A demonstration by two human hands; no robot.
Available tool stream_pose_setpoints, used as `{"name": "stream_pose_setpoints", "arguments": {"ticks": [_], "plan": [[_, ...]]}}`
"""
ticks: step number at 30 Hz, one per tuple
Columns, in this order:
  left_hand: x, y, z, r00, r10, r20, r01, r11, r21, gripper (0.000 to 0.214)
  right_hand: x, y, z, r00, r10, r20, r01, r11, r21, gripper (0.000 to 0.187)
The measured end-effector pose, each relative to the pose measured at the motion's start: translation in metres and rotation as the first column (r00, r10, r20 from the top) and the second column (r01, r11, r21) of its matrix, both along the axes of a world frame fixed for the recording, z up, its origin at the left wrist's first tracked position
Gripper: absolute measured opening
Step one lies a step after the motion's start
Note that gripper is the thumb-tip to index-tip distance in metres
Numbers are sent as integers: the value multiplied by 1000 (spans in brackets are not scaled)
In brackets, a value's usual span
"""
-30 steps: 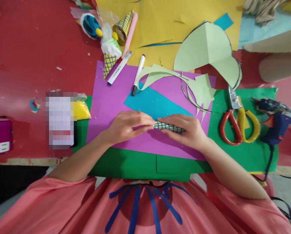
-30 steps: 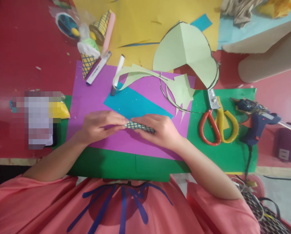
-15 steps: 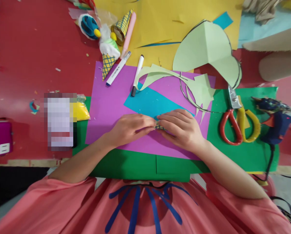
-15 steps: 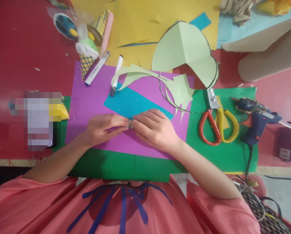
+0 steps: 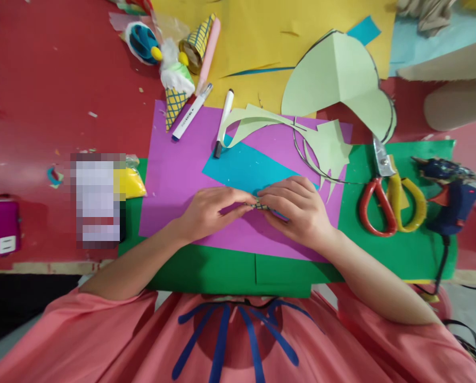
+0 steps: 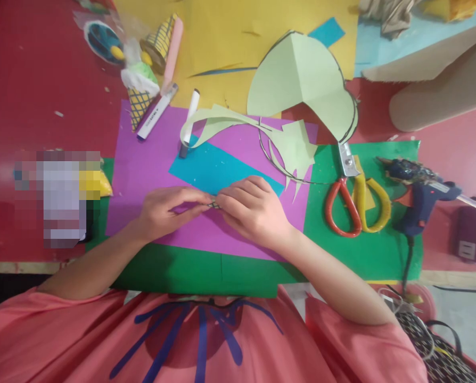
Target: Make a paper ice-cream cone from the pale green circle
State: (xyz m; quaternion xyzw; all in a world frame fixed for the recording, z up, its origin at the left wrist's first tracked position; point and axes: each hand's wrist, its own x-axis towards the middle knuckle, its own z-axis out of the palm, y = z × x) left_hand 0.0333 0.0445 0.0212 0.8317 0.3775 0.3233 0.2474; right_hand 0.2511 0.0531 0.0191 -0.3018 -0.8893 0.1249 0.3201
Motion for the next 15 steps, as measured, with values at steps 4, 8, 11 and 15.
{"name": "stream_pose_setpoints", "arguments": {"ticks": [4, 8, 11, 15], "plan": [[0, 1, 1, 1000, -5, 27, 5, 1000, 7, 9, 0, 1, 0, 1000, 9, -12, -9, 1000, 0, 15], [-3, 3, 3, 994, -77, 77, 73, 996, 55, 13, 0, 1, 1, 999, 14, -36, -13, 1000, 9, 16], [-5, 3, 5, 990, -97, 103, 90, 994, 64, 13, 1, 1, 1, 999, 22, -43, -22, 1000, 8, 17], [-7, 3, 7, 981, -11, 195, 4, 999, 34, 12, 2, 3, 1, 999, 8, -49, -7, 1000, 19, 18]]}}
